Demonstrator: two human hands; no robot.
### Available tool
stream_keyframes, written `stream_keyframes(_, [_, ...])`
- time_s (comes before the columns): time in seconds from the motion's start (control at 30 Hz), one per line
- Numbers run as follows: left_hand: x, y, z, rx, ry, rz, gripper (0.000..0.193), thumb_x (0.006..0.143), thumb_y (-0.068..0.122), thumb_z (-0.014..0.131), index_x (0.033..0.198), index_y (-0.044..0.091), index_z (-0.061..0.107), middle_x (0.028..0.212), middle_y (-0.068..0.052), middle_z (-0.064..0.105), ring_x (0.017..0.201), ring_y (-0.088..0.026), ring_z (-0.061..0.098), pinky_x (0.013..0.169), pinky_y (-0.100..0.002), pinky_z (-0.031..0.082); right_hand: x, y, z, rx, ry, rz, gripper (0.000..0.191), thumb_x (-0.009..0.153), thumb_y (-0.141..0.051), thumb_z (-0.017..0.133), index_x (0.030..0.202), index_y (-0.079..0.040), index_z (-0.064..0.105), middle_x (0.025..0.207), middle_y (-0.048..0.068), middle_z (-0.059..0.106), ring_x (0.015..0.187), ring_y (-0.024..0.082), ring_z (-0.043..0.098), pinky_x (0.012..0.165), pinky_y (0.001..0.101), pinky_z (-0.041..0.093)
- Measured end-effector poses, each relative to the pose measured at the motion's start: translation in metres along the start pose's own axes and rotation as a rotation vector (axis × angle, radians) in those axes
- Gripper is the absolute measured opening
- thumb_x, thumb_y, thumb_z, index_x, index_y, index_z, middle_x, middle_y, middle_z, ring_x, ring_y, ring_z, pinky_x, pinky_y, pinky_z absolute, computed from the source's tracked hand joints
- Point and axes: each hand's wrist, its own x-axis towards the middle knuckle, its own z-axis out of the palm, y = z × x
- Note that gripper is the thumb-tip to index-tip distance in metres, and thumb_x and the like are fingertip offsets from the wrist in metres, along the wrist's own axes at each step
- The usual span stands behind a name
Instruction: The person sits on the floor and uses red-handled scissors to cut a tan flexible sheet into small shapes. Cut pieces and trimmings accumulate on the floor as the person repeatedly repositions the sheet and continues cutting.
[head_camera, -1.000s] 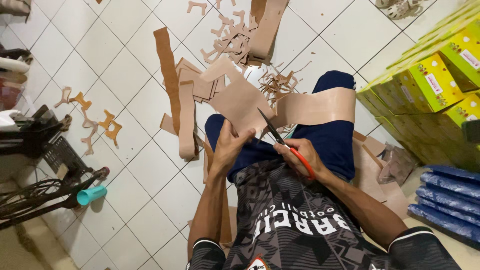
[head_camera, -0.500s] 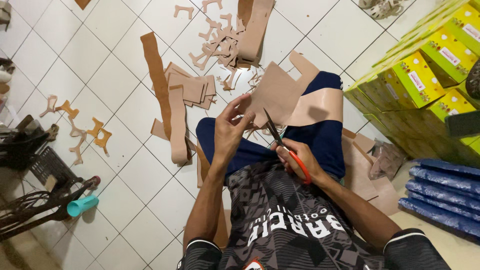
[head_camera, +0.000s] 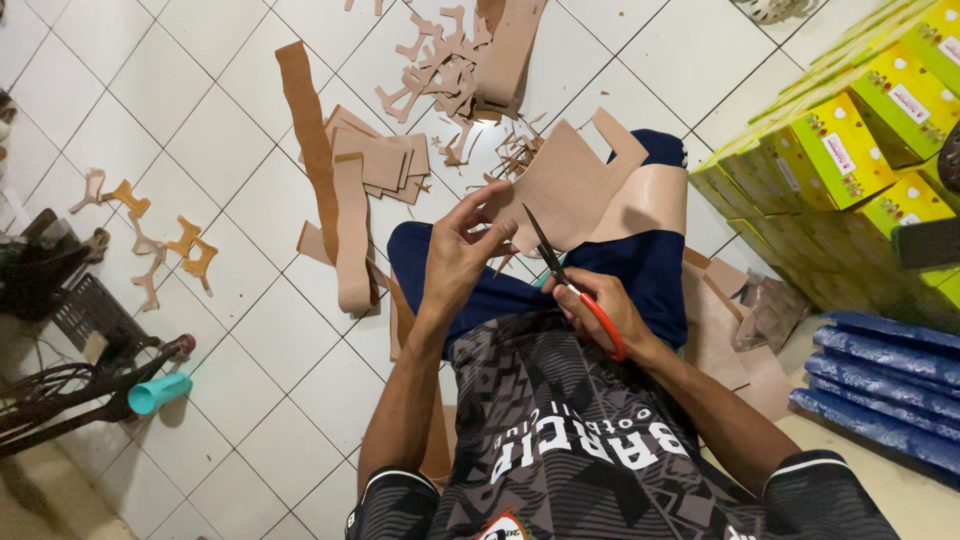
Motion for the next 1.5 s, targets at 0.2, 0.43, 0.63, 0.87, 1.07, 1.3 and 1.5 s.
stream_keyframes(0.2, [-0.004,-0.002,0.0,-0.004,-0.01,0.028,0.05,0.095,0.014,0.074,0.142,0.004,0.059,0.112,-0.013,0.069,0.095,-0.017,0.074,0.077,-0.029,0.068,-0.002,-0.002,0.002,-0.102,0.094,0.126,0.039,0.095,-0.039,0.064,0.093,-0.001,0.074,0.054,-0.002,0.049,0.045,0.008,0.045,0.041,0.0275,0.036])
stream_keyframes(0.43, [0.0,-0.008,-0.005,-0.036,-0.002,0.023,0.042,0.097,0.011,0.071,0.137,0.0,0.061,0.11,-0.011,0.067,0.094,-0.017,0.073,0.079,-0.03,0.067,-0.001,0.007,0.002,-0.315,0.15,-0.051,0.039,0.095,-0.035,0.07,0.076,0.0,0.068,0.054,-0.001,0.051,0.052,0.005,0.043,0.045,0.0286,0.035])
stream_keyframes(0.63, [-0.002,-0.004,-0.004,0.042,0.043,0.009,0.033,0.097,0.014,0.071,0.126,-0.003,0.067,0.106,-0.011,0.072,0.093,-0.015,0.074,0.078,-0.029,0.066,0.001,-0.001,0.004,-0.194,0.077,0.025,0.036,0.095,-0.032,0.068,0.078,0.0,0.066,0.054,-0.001,0.049,0.049,0.008,0.045,0.044,0.0287,0.035])
stream_keyframes(0.87, [-0.015,-0.001,0.012,0.017,0.009,-0.029,0.032,0.096,0.015,0.072,0.123,-0.003,0.069,0.098,-0.01,0.075,0.088,-0.015,0.074,0.077,-0.029,0.066,0.003,-0.008,0.0,-0.003,-0.029,-0.016,0.028,0.097,-0.028,0.061,0.09,-0.002,0.069,0.058,-0.001,0.056,0.048,0.007,0.052,0.044,0.0242,0.041])
stream_keyframes(1.07, [-0.019,-0.006,0.013,-0.016,0.007,-0.025,0.033,0.096,0.015,0.072,0.123,-0.004,0.069,0.099,-0.01,0.075,0.088,-0.013,0.074,0.077,-0.028,0.065,0.001,-0.006,-0.003,0.231,-0.081,0.029,0.029,0.101,-0.023,0.058,0.095,0.005,0.066,0.056,0.0,0.048,0.044,0.007,0.042,0.041,0.0257,0.033])
stream_keyframes(1.3, [-0.023,-0.031,0.023,-0.271,0.086,-0.053,0.029,0.095,0.012,0.073,0.118,-0.005,0.066,0.106,-0.01,0.071,0.092,-0.014,0.073,0.08,-0.028,0.065,0.0,-0.007,-0.002,0.326,-0.115,0.065,0.03,0.103,-0.022,0.055,0.101,0.006,0.066,0.056,-0.003,0.042,0.044,0.005,0.037,0.041,0.0241,0.034])
stream_keyframes(1.5, [-0.027,-0.057,0.035,-0.382,0.184,-0.058,0.025,0.096,0.011,0.073,0.115,-0.004,0.066,0.103,-0.008,0.07,0.089,-0.011,0.069,0.076,-0.024,0.061,0.0,-0.003,0.004,0.337,-0.066,0.091,0.031,0.103,-0.023,0.055,0.101,0.006,0.066,0.054,-0.004,0.041,0.043,0.005,0.035,0.039,0.0235,0.032])
